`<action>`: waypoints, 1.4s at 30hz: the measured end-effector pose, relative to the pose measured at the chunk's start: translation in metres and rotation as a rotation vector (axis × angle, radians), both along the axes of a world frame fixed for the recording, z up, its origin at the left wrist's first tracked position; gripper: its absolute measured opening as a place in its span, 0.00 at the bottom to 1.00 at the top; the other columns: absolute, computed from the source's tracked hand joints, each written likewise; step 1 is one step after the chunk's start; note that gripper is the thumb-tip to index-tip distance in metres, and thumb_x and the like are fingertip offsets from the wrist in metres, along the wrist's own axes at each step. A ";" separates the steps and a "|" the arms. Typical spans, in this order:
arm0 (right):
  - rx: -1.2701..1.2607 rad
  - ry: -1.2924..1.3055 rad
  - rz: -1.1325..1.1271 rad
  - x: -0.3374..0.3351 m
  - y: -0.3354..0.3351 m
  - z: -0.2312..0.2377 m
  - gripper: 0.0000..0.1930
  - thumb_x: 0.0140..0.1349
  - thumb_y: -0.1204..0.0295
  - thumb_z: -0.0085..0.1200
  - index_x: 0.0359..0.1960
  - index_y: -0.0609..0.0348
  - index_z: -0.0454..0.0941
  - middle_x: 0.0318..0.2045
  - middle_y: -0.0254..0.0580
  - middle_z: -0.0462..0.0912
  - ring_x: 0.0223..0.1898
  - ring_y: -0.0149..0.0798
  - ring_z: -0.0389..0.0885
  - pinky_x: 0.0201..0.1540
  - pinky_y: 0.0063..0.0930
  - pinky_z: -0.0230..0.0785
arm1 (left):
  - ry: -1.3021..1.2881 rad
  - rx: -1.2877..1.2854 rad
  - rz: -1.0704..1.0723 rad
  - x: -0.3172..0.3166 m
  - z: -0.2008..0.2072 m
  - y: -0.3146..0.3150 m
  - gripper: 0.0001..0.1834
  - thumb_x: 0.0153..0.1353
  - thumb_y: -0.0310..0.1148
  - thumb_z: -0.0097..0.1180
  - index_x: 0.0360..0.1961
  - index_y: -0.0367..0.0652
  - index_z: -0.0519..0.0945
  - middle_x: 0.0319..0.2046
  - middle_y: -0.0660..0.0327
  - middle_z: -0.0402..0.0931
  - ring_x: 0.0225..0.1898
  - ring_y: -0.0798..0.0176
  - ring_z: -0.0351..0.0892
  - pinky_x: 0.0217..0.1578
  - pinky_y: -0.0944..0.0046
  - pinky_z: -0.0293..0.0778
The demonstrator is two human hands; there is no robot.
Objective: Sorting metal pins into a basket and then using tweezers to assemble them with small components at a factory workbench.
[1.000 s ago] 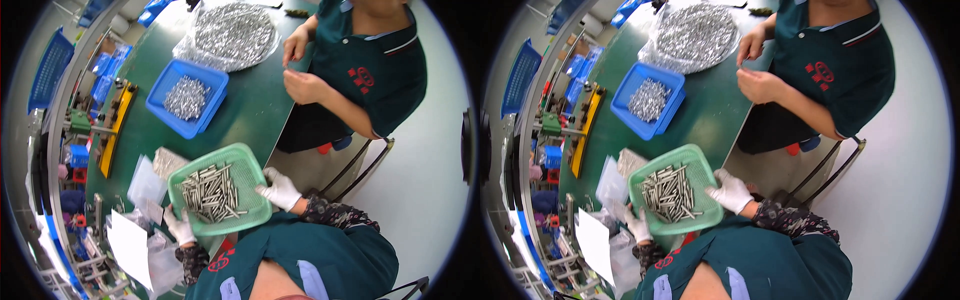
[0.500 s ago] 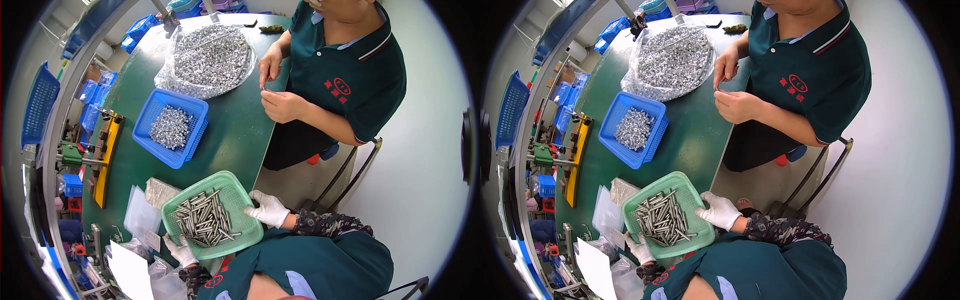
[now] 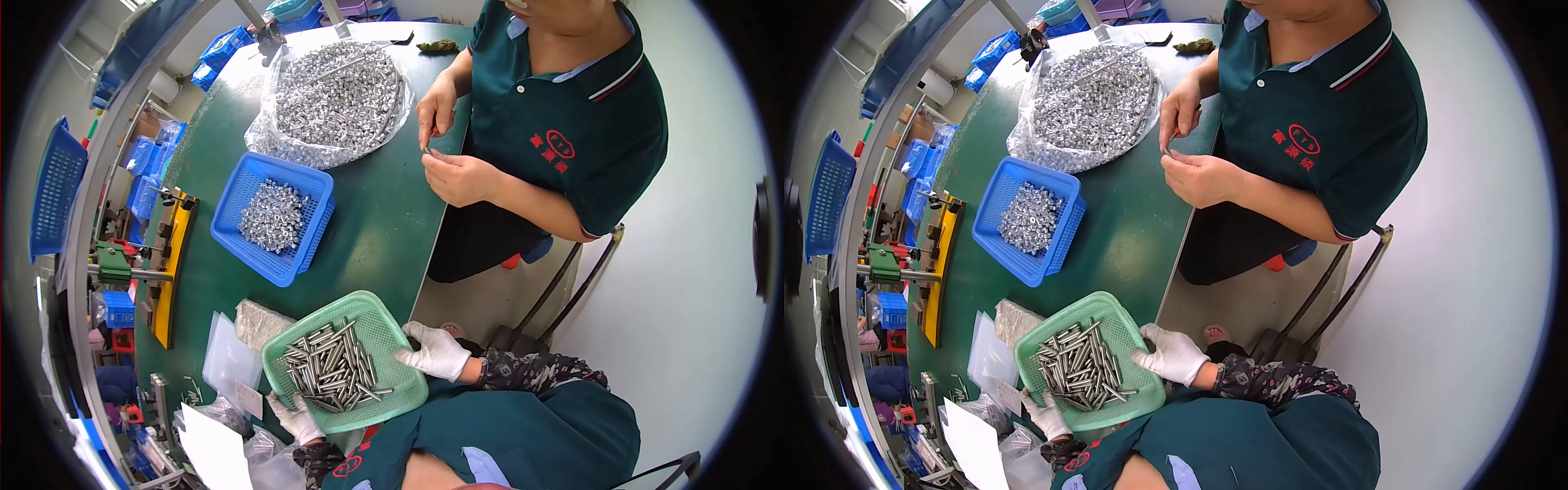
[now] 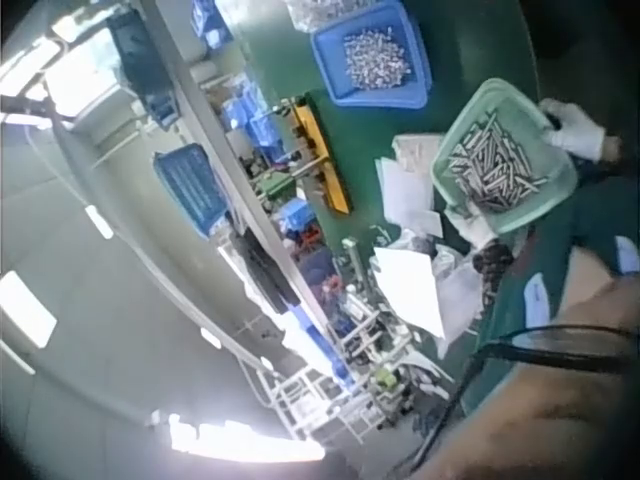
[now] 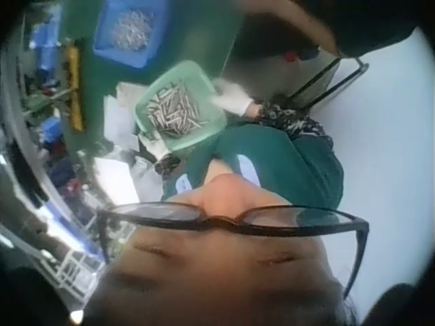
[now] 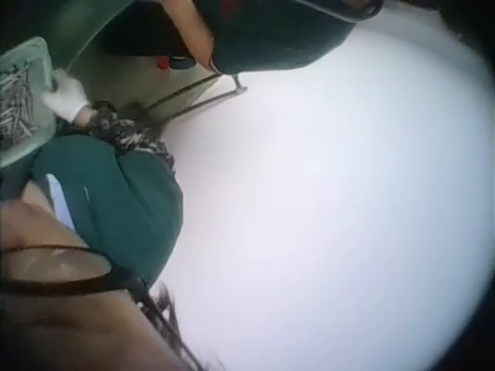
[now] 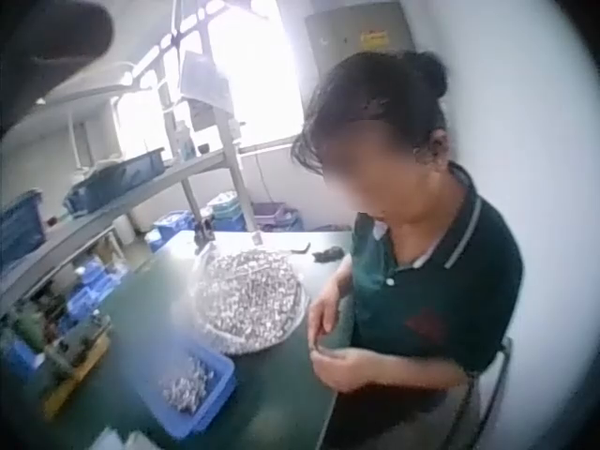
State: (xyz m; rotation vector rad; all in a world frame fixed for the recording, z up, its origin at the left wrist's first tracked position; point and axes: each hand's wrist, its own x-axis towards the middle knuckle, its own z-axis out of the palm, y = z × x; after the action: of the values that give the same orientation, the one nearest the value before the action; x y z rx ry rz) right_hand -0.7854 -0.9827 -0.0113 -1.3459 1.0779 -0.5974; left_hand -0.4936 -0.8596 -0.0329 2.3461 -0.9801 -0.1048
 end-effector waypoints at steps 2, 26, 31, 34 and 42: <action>-0.001 -0.007 0.001 0.000 0.000 0.000 0.27 0.47 0.53 0.47 0.41 0.64 0.65 0.32 0.55 0.73 0.36 0.49 0.72 0.39 0.31 0.64 | 0.004 -0.002 0.004 0.003 -0.003 0.001 0.30 0.47 0.26 0.51 0.52 0.37 0.55 0.45 0.51 0.64 0.44 0.59 0.65 0.45 0.66 0.60; 0.006 -0.021 0.018 0.000 0.000 -0.003 0.27 0.46 0.53 0.47 0.41 0.65 0.64 0.31 0.55 0.73 0.35 0.50 0.73 0.39 0.31 0.64 | -0.018 0.024 0.004 0.005 -0.005 0.003 0.30 0.47 0.26 0.51 0.52 0.36 0.55 0.46 0.51 0.63 0.46 0.58 0.64 0.46 0.66 0.59; -0.004 -0.049 -0.005 0.000 0.001 -0.005 0.27 0.46 0.53 0.48 0.41 0.65 0.64 0.32 0.55 0.73 0.35 0.49 0.73 0.39 0.31 0.64 | -0.045 0.020 0.009 0.003 -0.005 0.003 0.30 0.47 0.26 0.51 0.52 0.36 0.54 0.46 0.51 0.63 0.46 0.58 0.63 0.47 0.66 0.59; 0.002 -0.034 0.004 0.000 0.000 -0.003 0.27 0.46 0.53 0.48 0.41 0.65 0.64 0.32 0.55 0.73 0.35 0.49 0.73 0.39 0.30 0.64 | -0.034 0.013 0.007 0.004 -0.006 0.003 0.30 0.47 0.26 0.51 0.52 0.36 0.54 0.46 0.50 0.63 0.46 0.57 0.63 0.47 0.66 0.59; 0.020 -0.041 0.016 0.000 0.000 -0.004 0.27 0.47 0.54 0.48 0.40 0.65 0.64 0.31 0.55 0.73 0.35 0.49 0.73 0.38 0.31 0.64 | -0.073 -0.004 -0.018 0.002 -0.006 0.003 0.30 0.47 0.26 0.51 0.52 0.36 0.55 0.45 0.50 0.63 0.46 0.57 0.63 0.47 0.65 0.59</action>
State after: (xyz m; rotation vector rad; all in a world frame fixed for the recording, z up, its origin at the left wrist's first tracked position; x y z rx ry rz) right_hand -0.7855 -0.9826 -0.0152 -1.3192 1.0367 -0.5983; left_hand -0.4911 -0.8568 -0.0390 2.3526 -1.0353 -0.0238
